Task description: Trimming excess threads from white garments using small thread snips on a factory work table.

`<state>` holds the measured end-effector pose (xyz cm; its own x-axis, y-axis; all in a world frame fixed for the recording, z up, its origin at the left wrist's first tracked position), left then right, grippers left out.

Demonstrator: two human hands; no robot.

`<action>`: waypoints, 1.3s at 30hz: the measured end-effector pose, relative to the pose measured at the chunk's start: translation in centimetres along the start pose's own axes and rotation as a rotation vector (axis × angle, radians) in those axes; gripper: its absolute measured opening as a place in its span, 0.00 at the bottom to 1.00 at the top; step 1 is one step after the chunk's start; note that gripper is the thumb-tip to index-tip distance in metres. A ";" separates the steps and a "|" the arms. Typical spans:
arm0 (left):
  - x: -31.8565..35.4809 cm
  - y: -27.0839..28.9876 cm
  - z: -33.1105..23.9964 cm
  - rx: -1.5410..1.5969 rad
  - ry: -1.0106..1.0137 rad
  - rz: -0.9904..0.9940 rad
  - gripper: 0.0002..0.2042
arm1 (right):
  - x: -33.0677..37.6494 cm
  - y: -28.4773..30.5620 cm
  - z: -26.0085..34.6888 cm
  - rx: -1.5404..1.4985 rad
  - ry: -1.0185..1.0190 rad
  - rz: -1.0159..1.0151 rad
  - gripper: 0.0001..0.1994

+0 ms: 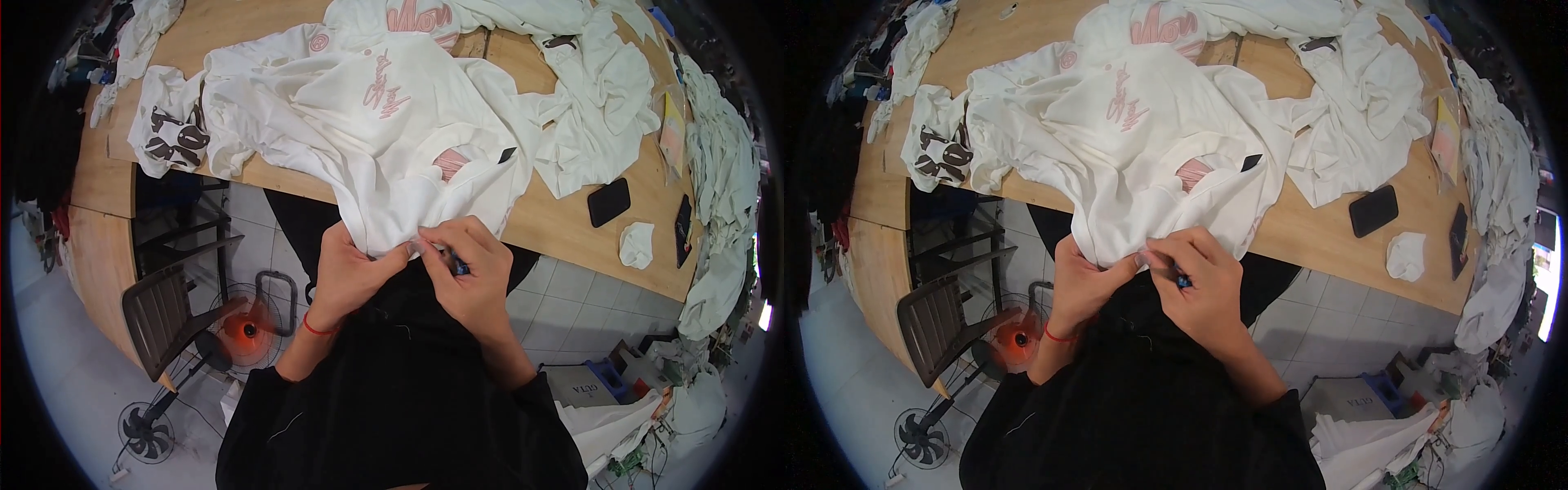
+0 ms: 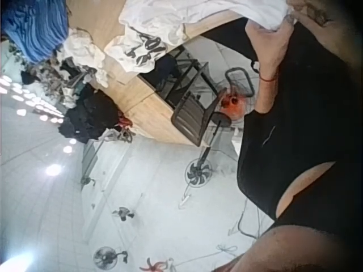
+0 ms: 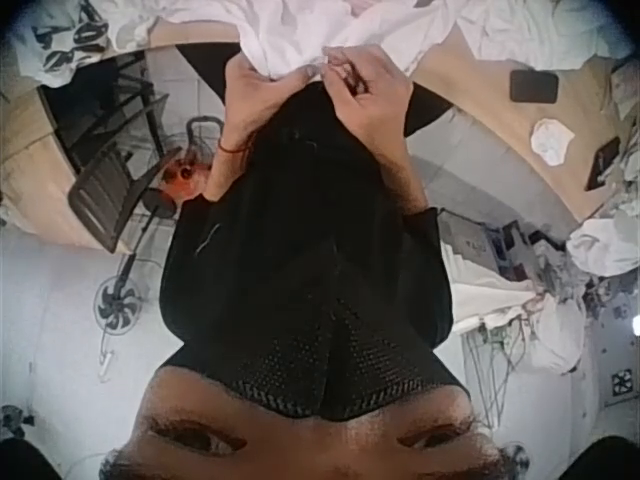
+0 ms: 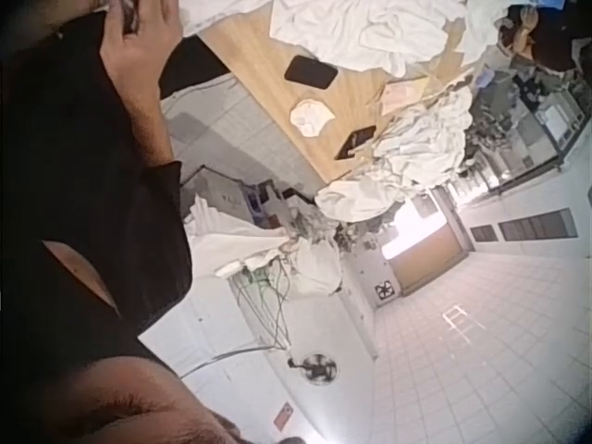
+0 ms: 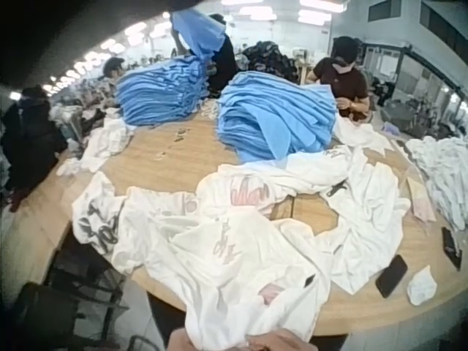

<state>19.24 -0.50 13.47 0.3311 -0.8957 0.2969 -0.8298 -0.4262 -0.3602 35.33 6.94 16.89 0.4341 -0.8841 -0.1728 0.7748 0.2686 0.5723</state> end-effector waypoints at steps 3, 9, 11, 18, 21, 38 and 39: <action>0.0 0.2 0.0 -0.071 -0.032 -0.019 0.14 | 0.2 -0.3 0.3 0.079 0.114 0.010 0.11; -0.1 -0.1 -0.5 -0.019 -0.014 -0.038 0.15 | 0.2 -0.9 0.2 0.167 0.036 0.095 0.12; -0.2 -0.1 -0.7 0.005 -0.017 -0.077 0.15 | 0.4 -0.8 -0.3 0.152 0.015 0.065 0.11; -0.4 0.5 -0.5 0.065 -0.017 -0.104 0.16 | 0.0 0.1 -1.0 0.001 0.024 0.047 0.10; -0.4 0.2 0.2 0.131 0.052 -0.075 0.19 | 0.1 -0.2 -0.3 -0.017 0.090 0.021 0.13; 0.0 0.3 0.2 0.123 0.001 0.046 0.29 | 0.2 -0.6 -1.7 -0.092 -0.047 0.116 0.06; -0.1 0.4 0.2 0.123 0.002 0.046 0.29 | 0.3 -0.5 -2.0 -0.155 -0.083 0.116 0.05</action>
<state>18.96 -0.60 13.17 0.2931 -0.9145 0.2789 -0.7830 -0.3970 -0.4788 35.97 7.29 14.94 0.4899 -0.8707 -0.0428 0.7861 0.4199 0.4536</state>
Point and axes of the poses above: each hand's wrist, its own x-axis away from the middle knuckle, its own y-axis out of the back of the hand, z = x × y, the point moved 5 cm from there along -x, towards the middle knuckle, and after that the axes turned 15 degrees about x, right-handed, at the moved point
